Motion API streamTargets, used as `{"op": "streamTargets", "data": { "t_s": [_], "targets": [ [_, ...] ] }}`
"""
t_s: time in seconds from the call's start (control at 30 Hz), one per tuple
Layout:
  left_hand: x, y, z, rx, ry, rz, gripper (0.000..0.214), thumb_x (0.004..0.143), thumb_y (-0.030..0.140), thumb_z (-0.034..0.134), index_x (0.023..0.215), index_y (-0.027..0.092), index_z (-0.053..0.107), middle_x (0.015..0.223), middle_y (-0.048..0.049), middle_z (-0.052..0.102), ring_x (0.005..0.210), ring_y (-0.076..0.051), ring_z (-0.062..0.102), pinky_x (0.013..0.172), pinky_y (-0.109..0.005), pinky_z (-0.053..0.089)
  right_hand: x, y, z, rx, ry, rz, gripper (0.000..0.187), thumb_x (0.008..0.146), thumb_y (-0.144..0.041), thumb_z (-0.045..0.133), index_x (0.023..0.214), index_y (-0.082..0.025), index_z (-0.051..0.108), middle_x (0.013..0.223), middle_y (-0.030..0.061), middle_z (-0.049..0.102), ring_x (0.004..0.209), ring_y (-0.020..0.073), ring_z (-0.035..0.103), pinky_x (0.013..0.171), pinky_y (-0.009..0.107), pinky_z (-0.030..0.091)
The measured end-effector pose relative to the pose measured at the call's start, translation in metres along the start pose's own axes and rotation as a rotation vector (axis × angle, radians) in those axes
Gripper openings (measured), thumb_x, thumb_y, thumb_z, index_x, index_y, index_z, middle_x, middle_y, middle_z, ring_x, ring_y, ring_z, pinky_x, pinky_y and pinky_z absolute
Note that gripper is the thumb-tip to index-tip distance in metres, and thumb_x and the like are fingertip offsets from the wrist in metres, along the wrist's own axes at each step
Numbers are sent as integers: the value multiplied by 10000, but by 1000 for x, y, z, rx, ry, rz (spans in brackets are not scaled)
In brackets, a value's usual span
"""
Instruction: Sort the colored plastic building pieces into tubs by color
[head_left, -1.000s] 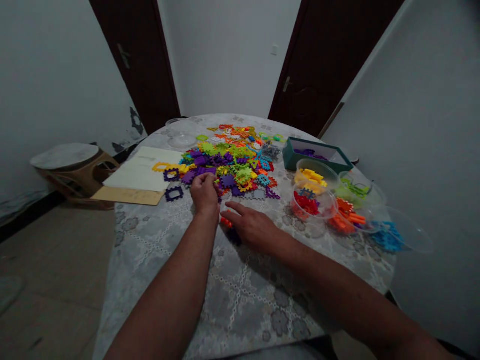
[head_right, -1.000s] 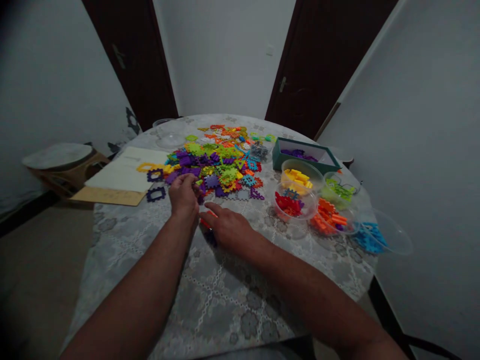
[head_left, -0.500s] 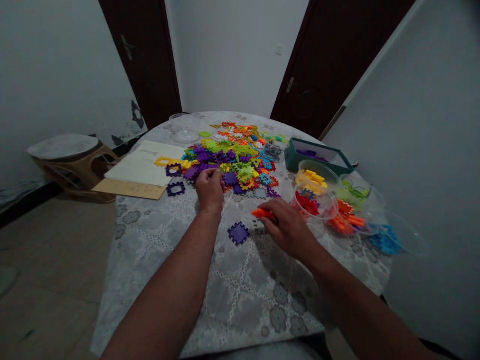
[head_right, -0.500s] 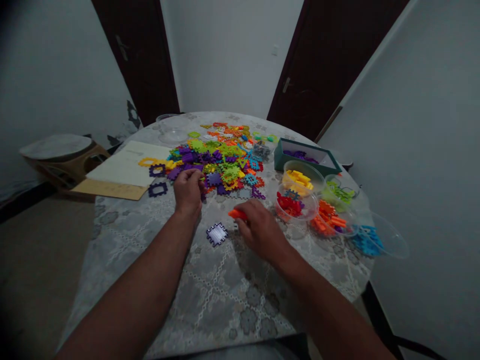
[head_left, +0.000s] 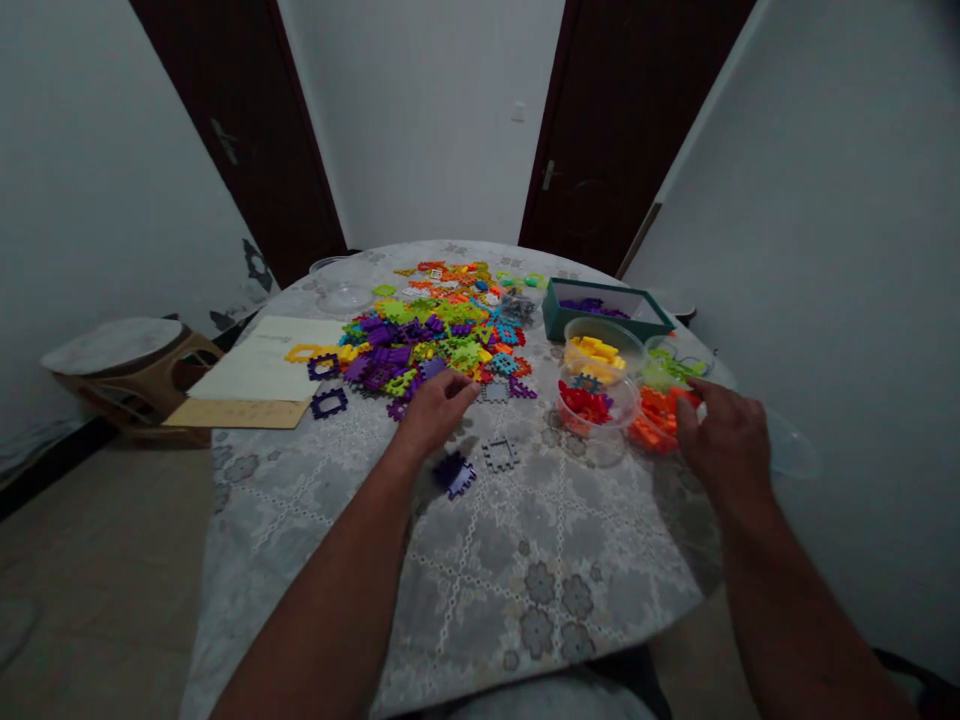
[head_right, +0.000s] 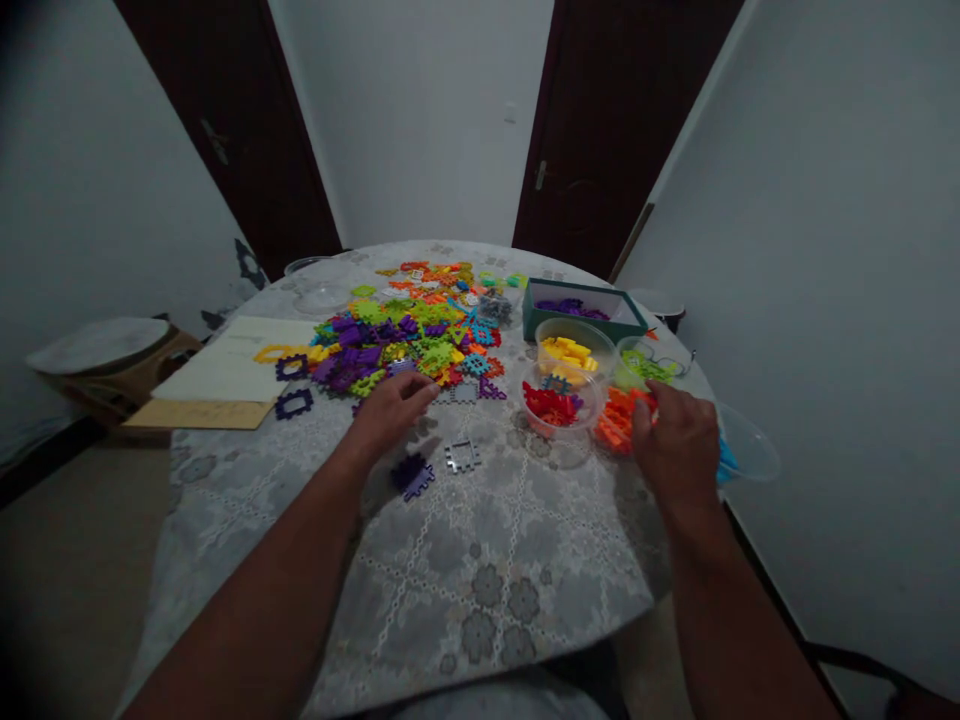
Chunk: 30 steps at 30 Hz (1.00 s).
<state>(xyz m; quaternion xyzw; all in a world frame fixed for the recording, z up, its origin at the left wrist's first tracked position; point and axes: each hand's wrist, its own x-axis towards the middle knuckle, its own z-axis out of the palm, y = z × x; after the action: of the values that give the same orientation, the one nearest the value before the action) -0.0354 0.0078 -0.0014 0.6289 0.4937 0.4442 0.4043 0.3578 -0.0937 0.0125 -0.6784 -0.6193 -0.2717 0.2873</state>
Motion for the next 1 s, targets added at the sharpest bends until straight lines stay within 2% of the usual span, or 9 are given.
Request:
{"op": "streamTargets", "data": {
  "t_s": [0.07,0.17,0.27,0.33,0.47,0.57,0.7,0.87,1.0],
  "targets": [
    [-11,4,-4,144,-124,22,233,822,447,760,898,226,754,889,-74,744,744,-223,655,654,-317,484,2,-10,-4,22,33,16,332,984,-304,495,1224,-148,663,1160,201,716,1117,368,649,1022,575,468],
    [-36,5,-13,390,-219,35,406,779,518,794,1082,251,749,1102,-108,748,901,-283,695,780,-384,519,2,-48,-16,205,5,-5,296,1011,-291,477,1214,-188,666,1182,172,710,1152,341,644,1048,562,479],
    [-64,1,-19,622,-250,62,572,687,501,853,1195,274,723,1219,-129,705,1124,-352,655,928,-433,499,-6,-100,-23,486,-208,-129,267,1020,-246,489,1223,-234,662,1196,124,714,1135,283,668,1025,496,536],
    [-80,-2,-20,739,-266,46,568,671,483,848,1188,284,720,1186,-131,696,1131,-369,630,931,-451,488,-15,-134,-20,599,-374,-246,300,1022,-221,499,1286,-232,641,1293,123,688,1203,268,650,1041,477,542],
    [-90,-8,-19,804,-255,69,400,716,402,787,1091,278,722,1096,-127,686,1065,-359,622,906,-460,480,-27,-184,3,540,-642,-387,454,999,-227,559,1449,-172,531,1548,187,515,1314,311,583,1043,477,535],
    [-81,-13,-20,737,-239,106,377,728,348,757,1093,269,704,1080,-124,675,1054,-346,636,922,-465,492,-24,-200,19,466,-760,-396,378,1002,-224,545,1374,-166,569,1392,191,611,1218,310,620,969,446,544],
    [-50,-18,-16,575,-154,163,418,766,353,722,1166,243,669,1143,-108,658,1093,-312,652,990,-463,508,-17,-201,28,445,-860,-347,219,992,-235,548,1184,-175,636,1121,138,668,1031,266,657,860,374,527],
    [-9,-20,14,354,-1,77,389,801,372,728,1158,234,662,1153,-117,679,1066,-285,672,936,-457,542,-22,-194,33,480,-880,-331,155,992,-224,517,1069,-185,646,1073,111,667,1003,236,644,856,339,496],
    [3,-23,39,311,74,70,362,814,325,727,1150,209,662,1149,-129,675,1111,-287,659,1008,-464,510,-27,-193,35,464,-860,-319,151,954,-172,505,1054,-179,617,1077,118,659,977,231,629,858,339,491]
  ]
}}
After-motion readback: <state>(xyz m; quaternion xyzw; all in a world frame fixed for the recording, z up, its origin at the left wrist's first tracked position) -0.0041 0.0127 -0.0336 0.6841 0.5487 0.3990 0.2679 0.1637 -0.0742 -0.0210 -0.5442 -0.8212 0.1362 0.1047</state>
